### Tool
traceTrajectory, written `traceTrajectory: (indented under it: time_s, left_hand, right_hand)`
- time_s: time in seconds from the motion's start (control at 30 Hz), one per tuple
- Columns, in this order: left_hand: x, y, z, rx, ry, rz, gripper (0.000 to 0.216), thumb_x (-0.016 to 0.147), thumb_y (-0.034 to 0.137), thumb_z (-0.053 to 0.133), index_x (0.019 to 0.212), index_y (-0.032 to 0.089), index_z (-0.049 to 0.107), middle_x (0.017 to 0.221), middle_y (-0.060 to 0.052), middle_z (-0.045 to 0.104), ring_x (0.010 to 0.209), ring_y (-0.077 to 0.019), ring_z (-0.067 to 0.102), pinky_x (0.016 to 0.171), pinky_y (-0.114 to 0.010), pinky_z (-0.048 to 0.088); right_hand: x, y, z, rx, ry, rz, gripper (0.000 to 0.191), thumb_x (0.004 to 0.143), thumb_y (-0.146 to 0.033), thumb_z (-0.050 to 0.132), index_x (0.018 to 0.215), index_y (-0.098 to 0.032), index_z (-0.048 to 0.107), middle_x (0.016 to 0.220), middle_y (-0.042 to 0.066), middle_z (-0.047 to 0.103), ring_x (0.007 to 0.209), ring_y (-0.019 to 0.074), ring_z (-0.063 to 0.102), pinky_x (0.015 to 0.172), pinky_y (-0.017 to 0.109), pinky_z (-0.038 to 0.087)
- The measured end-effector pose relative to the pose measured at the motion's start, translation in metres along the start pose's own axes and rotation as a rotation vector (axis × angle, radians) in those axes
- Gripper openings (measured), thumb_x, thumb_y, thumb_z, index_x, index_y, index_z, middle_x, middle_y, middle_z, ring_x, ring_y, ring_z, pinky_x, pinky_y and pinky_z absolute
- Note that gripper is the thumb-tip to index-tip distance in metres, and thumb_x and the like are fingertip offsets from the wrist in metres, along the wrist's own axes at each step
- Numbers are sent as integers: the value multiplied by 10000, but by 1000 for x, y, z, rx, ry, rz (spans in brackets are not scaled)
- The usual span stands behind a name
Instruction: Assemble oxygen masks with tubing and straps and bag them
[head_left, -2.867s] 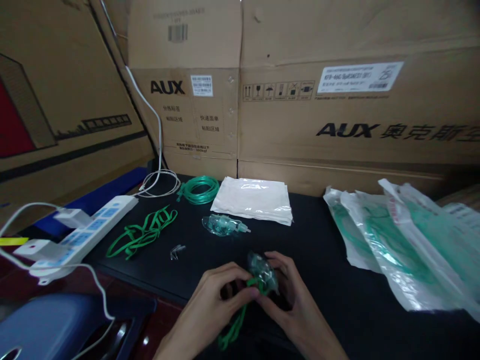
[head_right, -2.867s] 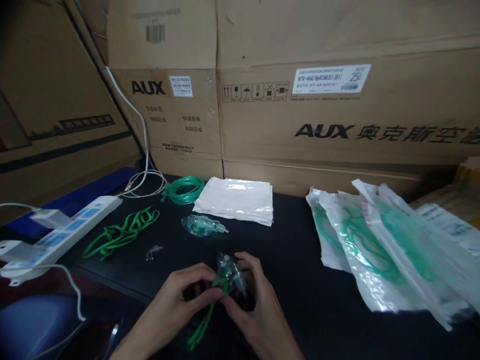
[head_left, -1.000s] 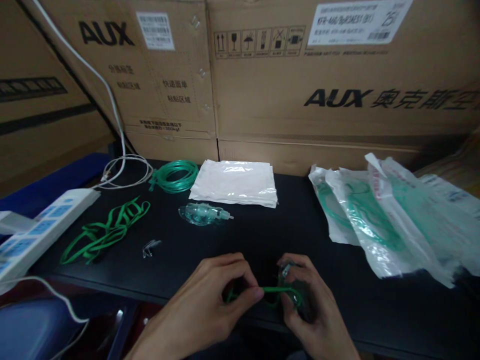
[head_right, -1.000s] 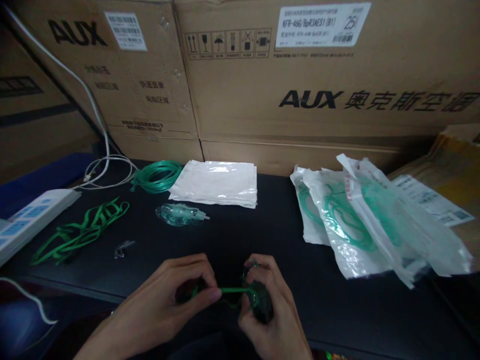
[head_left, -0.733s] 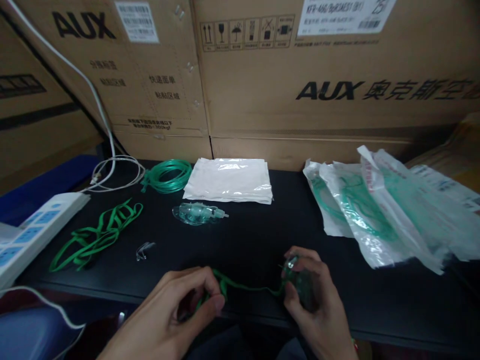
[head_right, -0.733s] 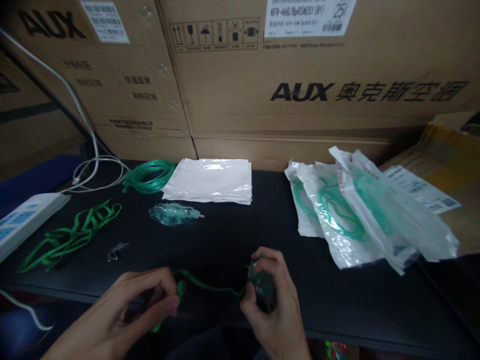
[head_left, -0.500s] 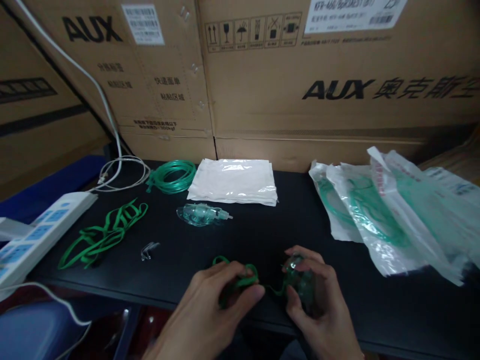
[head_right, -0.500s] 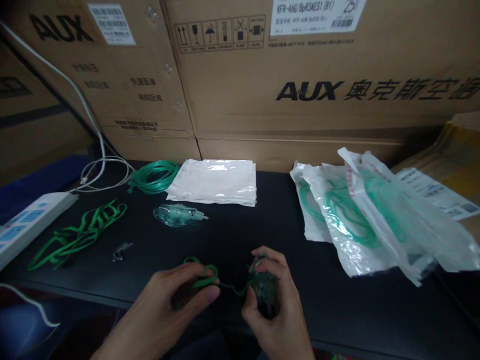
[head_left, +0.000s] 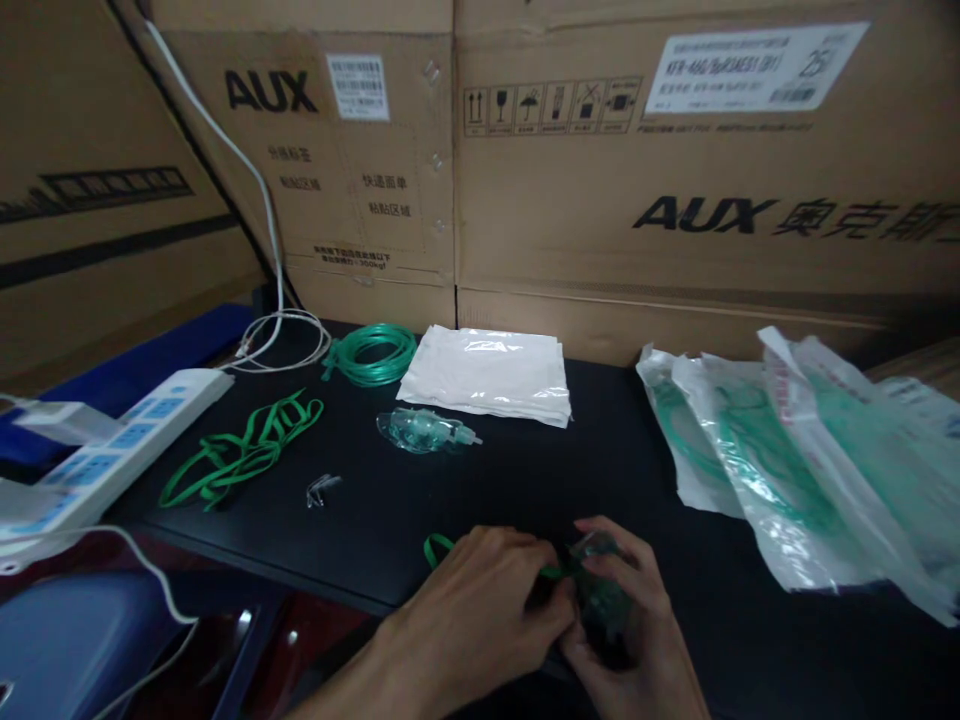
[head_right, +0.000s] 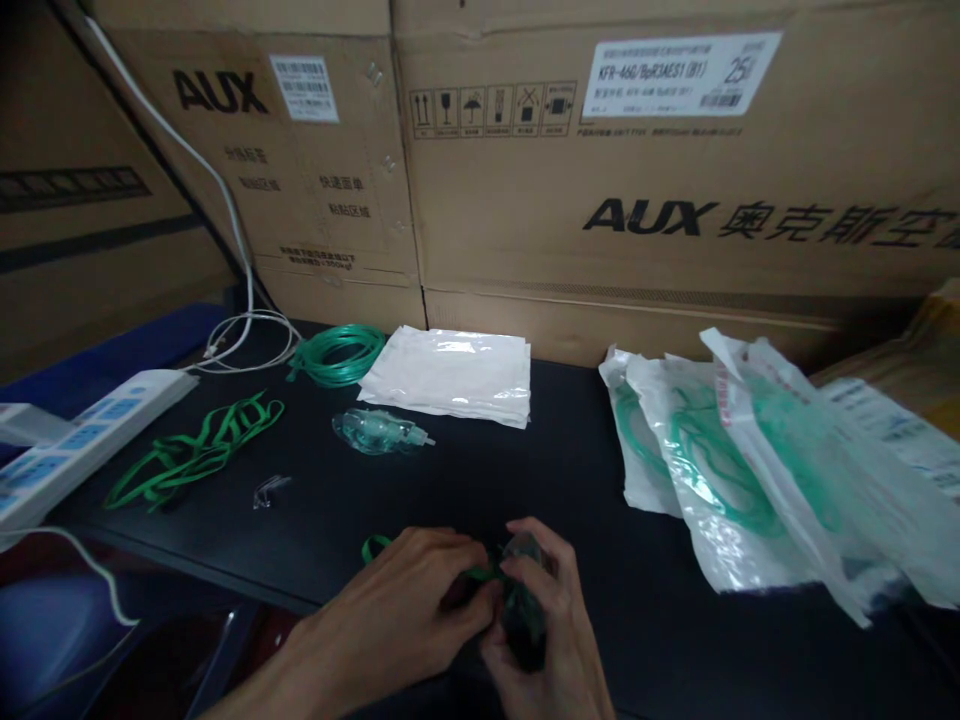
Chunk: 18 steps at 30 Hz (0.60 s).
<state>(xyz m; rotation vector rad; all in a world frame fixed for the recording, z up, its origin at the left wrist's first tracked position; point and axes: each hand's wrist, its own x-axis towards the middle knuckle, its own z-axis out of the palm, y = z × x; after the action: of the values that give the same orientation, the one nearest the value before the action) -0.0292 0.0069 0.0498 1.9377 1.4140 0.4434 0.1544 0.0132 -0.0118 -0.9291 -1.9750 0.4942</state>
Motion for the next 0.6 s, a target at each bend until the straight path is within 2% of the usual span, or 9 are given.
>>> traceTrajectory:
  time_s: [0.2,0.37,0.47,0.6]
  left_hand:
    - [1,3,2,6,-11,-12,152,961,226,522,903,192,658,959,-29,709,908,-200,654,840,-307,428]
    - [-3,10,-1,-16,-55,-86,148,916,233,556,785,193,613,824,-6,672,780,-163,615,740,-274,405]
    - [-11,10,-3,-30,-89,-109,110,825,158,596,720,192,596,740,10,653,689,-138,582,692,-258,397]
    - [-28,4,-4,-79,-83,-96,100,763,141,636,696,214,616,752,8,672,694,-144,601,633,-233,417]
  right_hand:
    - [-2,4,2,-56,16,-11,567,853,-50,575,1333,-307,418,1349,125,473,1215,282,599,911,425,592]
    - [-1,6,3,-79,69,26,511,871,-66,565,1315,-288,442,1330,115,486,1214,256,595,906,370,584]
    - [-1,8,4,-117,111,77,494,873,-90,577,1311,-278,447,1311,116,505,1201,267,592,911,398,572]
    - [-4,11,4,-147,113,128,468,886,-132,596,1309,-273,454,1301,125,521,1207,291,589,917,435,562]
